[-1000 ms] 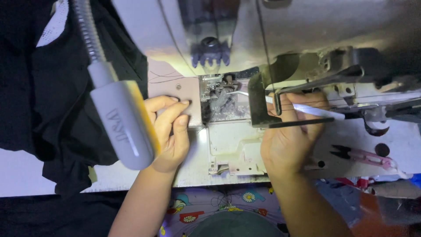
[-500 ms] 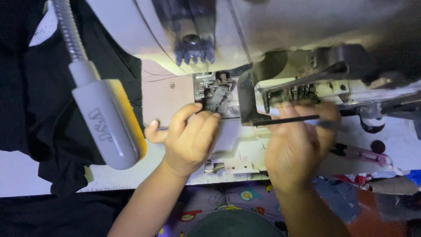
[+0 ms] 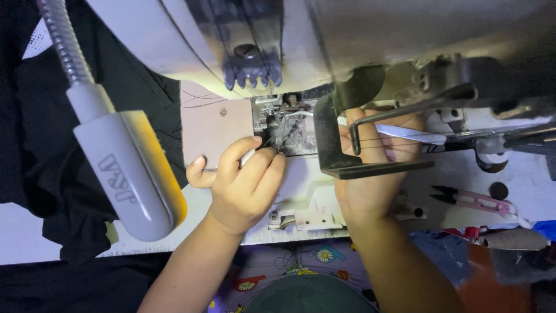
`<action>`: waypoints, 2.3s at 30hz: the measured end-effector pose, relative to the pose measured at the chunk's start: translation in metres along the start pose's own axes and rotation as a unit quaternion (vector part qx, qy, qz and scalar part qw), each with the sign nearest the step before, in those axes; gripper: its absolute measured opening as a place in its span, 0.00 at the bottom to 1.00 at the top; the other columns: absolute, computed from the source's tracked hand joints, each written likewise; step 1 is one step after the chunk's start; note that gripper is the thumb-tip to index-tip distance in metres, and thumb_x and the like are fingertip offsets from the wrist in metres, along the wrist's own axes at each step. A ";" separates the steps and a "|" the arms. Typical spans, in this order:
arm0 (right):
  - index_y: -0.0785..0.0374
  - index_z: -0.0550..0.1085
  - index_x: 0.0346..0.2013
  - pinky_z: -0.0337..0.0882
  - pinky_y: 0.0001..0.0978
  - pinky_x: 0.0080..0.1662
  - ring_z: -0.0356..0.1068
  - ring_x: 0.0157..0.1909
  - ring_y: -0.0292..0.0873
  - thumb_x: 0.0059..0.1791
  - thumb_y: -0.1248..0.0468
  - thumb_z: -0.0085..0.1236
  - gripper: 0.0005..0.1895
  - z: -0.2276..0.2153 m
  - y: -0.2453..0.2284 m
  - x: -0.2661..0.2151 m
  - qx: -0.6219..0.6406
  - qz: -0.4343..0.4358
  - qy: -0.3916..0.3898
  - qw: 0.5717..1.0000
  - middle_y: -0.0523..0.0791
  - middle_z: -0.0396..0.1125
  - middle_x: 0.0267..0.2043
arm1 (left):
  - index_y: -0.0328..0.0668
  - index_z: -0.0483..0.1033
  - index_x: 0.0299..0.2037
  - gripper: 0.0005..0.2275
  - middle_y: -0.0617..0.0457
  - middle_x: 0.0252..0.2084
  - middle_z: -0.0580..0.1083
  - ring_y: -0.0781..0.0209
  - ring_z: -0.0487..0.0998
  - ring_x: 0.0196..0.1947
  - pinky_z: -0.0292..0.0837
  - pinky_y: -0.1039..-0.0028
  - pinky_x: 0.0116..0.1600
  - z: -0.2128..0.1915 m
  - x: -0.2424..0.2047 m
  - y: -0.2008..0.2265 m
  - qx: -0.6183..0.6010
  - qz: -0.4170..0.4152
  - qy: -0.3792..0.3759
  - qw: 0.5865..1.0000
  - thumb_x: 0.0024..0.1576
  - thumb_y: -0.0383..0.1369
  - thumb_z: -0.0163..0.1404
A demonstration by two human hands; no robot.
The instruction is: Threading an industrial sewing machine using tweezers to guide the thread through various components.
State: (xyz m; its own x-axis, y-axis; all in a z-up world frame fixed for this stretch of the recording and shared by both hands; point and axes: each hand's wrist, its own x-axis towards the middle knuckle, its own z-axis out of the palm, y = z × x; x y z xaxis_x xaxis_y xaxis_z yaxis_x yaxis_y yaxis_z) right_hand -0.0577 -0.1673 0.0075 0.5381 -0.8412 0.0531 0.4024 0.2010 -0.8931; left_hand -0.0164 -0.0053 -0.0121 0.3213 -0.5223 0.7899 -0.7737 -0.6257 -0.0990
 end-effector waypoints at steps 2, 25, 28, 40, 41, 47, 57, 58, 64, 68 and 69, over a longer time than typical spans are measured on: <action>0.57 0.68 0.38 0.76 0.34 0.47 0.72 0.40 0.40 0.51 0.74 0.59 0.10 -0.002 0.004 0.000 0.070 -0.032 -0.059 0.995 0.44 0.69 0.37 | 0.57 0.75 0.33 0.10 0.66 0.35 0.75 0.61 0.81 0.46 0.35 0.60 0.63 0.000 0.000 -0.002 0.003 0.001 0.007 1.000 0.62 0.24 0.50; 0.58 0.71 0.35 0.79 0.37 0.48 0.69 0.35 0.35 0.53 0.74 0.56 0.08 -0.001 -0.001 0.003 0.047 -0.002 -0.046 0.998 0.43 0.66 0.32 | 0.52 0.77 0.32 0.09 0.61 0.32 0.74 0.57 0.79 0.45 0.51 0.67 0.53 0.000 0.017 0.003 -0.036 -0.004 0.034 0.999 0.63 0.25 0.51; 0.61 0.70 0.32 0.84 0.41 0.51 0.67 0.31 0.32 0.54 0.75 0.54 0.09 -0.001 -0.004 0.005 0.038 0.016 -0.035 0.999 0.43 0.64 0.26 | 0.50 0.78 0.32 0.07 0.57 0.31 0.74 0.53 0.79 0.43 0.65 0.73 0.41 -0.002 0.022 0.005 -0.057 -0.006 0.052 0.997 0.62 0.26 0.53; 0.60 0.67 0.34 0.84 0.36 0.46 0.73 0.35 0.34 0.53 0.76 0.57 0.10 -0.007 0.007 0.004 0.022 -0.017 -0.032 0.999 0.45 0.68 0.31 | 0.50 0.79 0.32 0.07 0.58 0.31 0.74 0.54 0.79 0.43 0.62 0.74 0.39 -0.001 0.024 0.005 -0.059 -0.006 0.061 0.996 0.61 0.26 0.53; 0.60 0.67 0.35 0.84 0.36 0.46 0.73 0.35 0.34 0.53 0.77 0.58 0.11 -0.008 0.008 0.004 0.019 -0.021 -0.032 0.999 0.46 0.68 0.32 | 0.49 0.79 0.32 0.07 0.58 0.31 0.74 0.54 0.79 0.42 0.63 0.73 0.39 -0.001 0.024 0.005 -0.062 -0.009 0.065 0.996 0.61 0.25 0.53; 0.62 0.69 0.37 0.84 0.35 0.47 0.76 0.39 0.37 0.52 0.76 0.59 0.09 -0.013 0.010 -0.001 0.025 -0.016 -0.019 0.999 0.48 0.72 0.37 | 0.49 0.79 0.33 0.07 0.58 0.32 0.74 0.55 0.79 0.43 0.62 0.74 0.39 -0.001 0.022 0.006 -0.041 -0.005 0.067 0.997 0.62 0.26 0.53; 0.57 0.69 0.36 0.83 0.32 0.47 0.76 0.41 0.36 0.52 0.76 0.58 0.11 -0.013 0.008 -0.002 0.055 0.016 0.017 0.998 0.44 0.71 0.39 | 0.51 0.78 0.33 0.11 0.59 0.31 0.72 0.56 0.76 0.42 0.40 0.47 0.62 0.009 0.004 0.009 -0.019 -0.011 0.075 0.997 0.67 0.27 0.46; 0.55 0.69 0.36 0.84 0.46 0.47 0.78 0.40 0.43 0.51 0.78 0.58 0.14 -0.015 0.009 -0.002 0.078 0.002 0.029 0.997 0.46 0.71 0.38 | 0.50 0.78 0.33 0.09 0.58 0.32 0.73 0.56 0.77 0.43 0.50 0.55 0.55 0.005 0.009 0.010 -0.034 -0.016 0.071 0.997 0.65 0.26 0.49; 0.57 0.69 0.37 0.85 0.52 0.47 0.80 0.38 0.45 0.52 0.77 0.59 0.12 -0.001 -0.009 -0.009 0.057 -0.021 0.039 0.997 0.47 0.73 0.37 | 0.48 0.79 0.34 0.06 0.57 0.32 0.73 0.55 0.78 0.43 0.62 0.69 0.42 -0.004 0.022 0.011 -0.036 -0.019 0.072 0.997 0.63 0.26 0.52; 0.57 0.70 0.35 0.84 0.37 0.47 0.78 0.35 0.38 0.51 0.75 0.61 0.11 -0.005 0.007 -0.003 0.064 0.012 0.045 0.997 0.42 0.71 0.34 | 0.48 0.79 0.34 0.07 0.57 0.32 0.74 0.55 0.78 0.43 0.63 0.71 0.40 -0.005 0.023 0.011 -0.036 -0.020 0.070 0.997 0.63 0.27 0.52; 0.57 0.70 0.35 0.84 0.37 0.47 0.78 0.35 0.38 0.51 0.75 0.61 0.11 -0.008 0.010 -0.002 0.064 0.012 0.044 0.997 0.42 0.71 0.34 | 0.48 0.79 0.34 0.07 0.57 0.32 0.74 0.55 0.78 0.43 0.63 0.71 0.40 -0.004 0.021 0.010 -0.035 -0.021 0.071 0.997 0.63 0.27 0.52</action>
State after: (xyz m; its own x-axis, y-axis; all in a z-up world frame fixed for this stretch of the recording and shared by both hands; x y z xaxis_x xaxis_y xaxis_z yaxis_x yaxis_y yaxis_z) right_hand -0.0607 -0.1680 -0.0052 0.4837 -0.8751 -0.0120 0.4853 0.2796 -0.8285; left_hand -0.0199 -0.0205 0.0060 0.2773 -0.4071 0.8703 -0.7996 -0.6000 -0.0259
